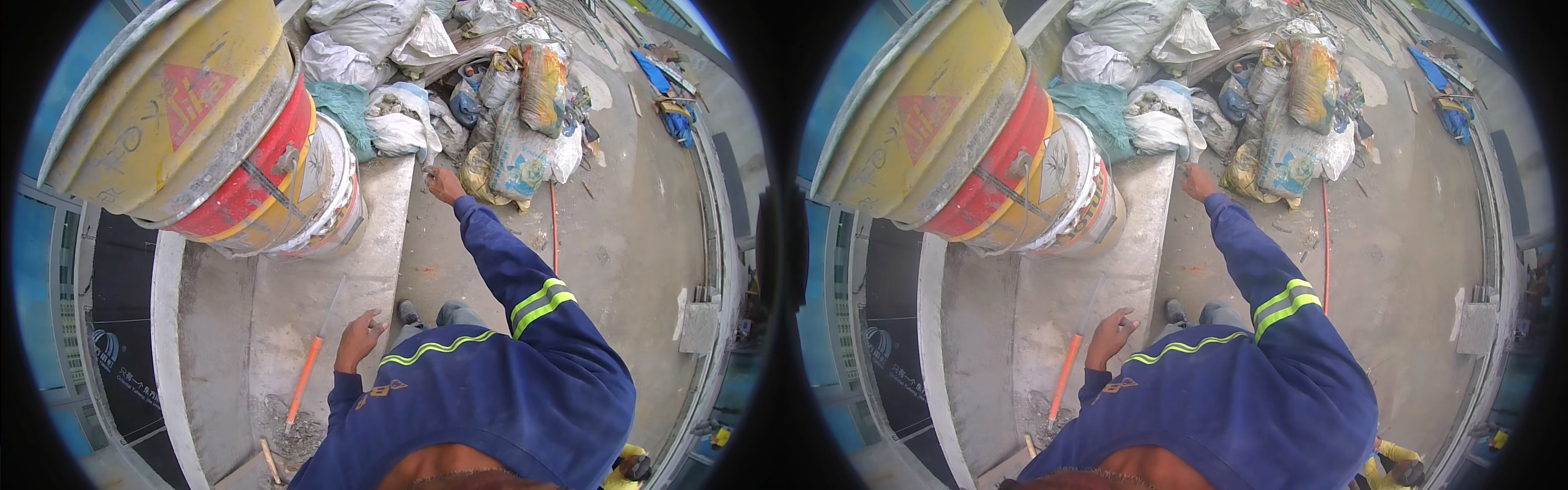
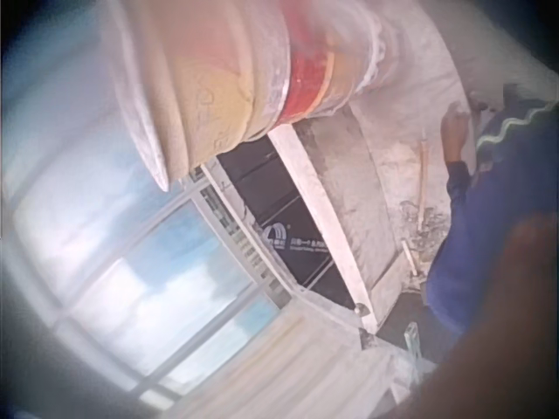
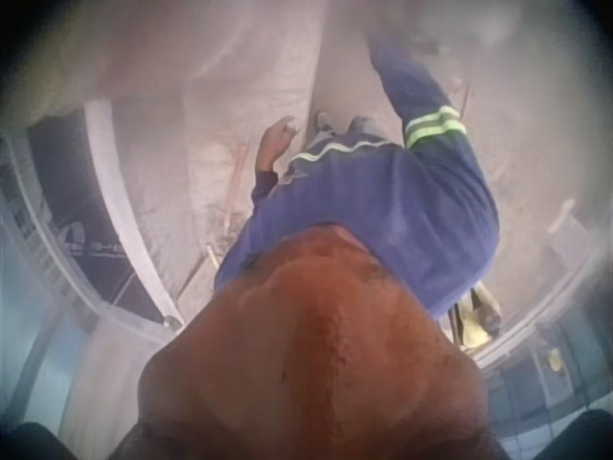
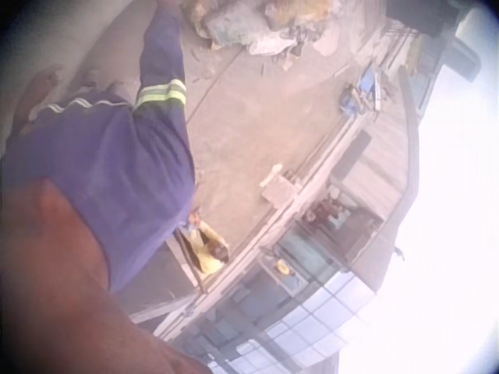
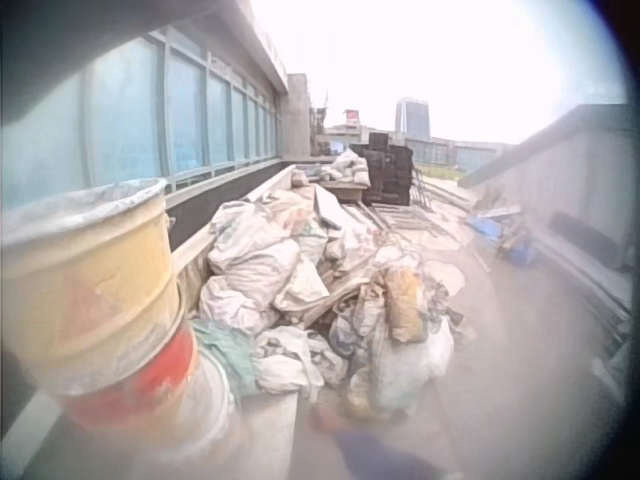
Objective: The person installs stone steps on a curved staircase, using a trowel to apply mortar and a level to check alignment. They repeatedly adjust the stone pieces and tap them into place while ensuring the surface remains level.
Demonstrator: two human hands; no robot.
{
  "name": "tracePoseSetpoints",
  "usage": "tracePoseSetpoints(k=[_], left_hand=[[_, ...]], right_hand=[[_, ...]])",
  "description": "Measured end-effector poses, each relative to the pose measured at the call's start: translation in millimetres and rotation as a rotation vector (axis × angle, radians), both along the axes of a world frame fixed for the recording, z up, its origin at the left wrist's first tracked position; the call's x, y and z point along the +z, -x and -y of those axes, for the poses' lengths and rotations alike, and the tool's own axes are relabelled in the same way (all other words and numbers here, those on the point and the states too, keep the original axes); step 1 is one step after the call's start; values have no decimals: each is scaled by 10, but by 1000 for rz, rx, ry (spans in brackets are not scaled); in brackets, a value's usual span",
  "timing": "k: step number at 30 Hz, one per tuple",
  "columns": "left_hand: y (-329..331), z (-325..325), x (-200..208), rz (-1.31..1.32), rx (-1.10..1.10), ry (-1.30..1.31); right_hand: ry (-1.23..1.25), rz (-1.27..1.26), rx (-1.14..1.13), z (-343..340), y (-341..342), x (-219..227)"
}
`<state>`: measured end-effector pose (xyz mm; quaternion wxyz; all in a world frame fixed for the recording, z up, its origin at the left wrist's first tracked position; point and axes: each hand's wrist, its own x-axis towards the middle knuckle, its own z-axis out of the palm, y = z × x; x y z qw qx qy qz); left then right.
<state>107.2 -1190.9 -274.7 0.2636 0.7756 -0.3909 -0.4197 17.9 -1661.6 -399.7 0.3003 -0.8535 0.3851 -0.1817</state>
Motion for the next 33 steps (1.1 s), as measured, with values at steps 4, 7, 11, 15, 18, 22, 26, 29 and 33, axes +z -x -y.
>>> tracePoseSetpoints(k=[4, 7, 11, 15, 18, 22, 26, 29, 33], left_hand=[[-140, -4, 77, 103, 102, -80], [-12, -314, -39, 136, 293, -146], [183, -409, -47, 157, 549, -287], [970, -628, -60, 129, 1052, -348], [1382, -362, -143, 116, 1061, -388], [1552, 532, 237, -18, 1047, -277], [1706, 432, -125, 58, 934, -345], [2265, 594, -201, 46, 1092, -339], [2401, 699, -74, -70, 1249, -202]], right_hand=[[-12, 1, -21, 644, -648, 479], [2, -77, -16, 1085, -1287, 681], [44, -201, -12, 2038, -2035, 244], [51, -279, 272, 1915, -2621, 342], [240, -435, 358, 1892, -2652, 169], [10, -199, 284, 2303, -2520, 166], [-507, 244, 185, 2994, -1859, -192], [-1054, 450, 97, 2875, -1451, 11], [-1401, 694, 82, 3101, -848, -585]])
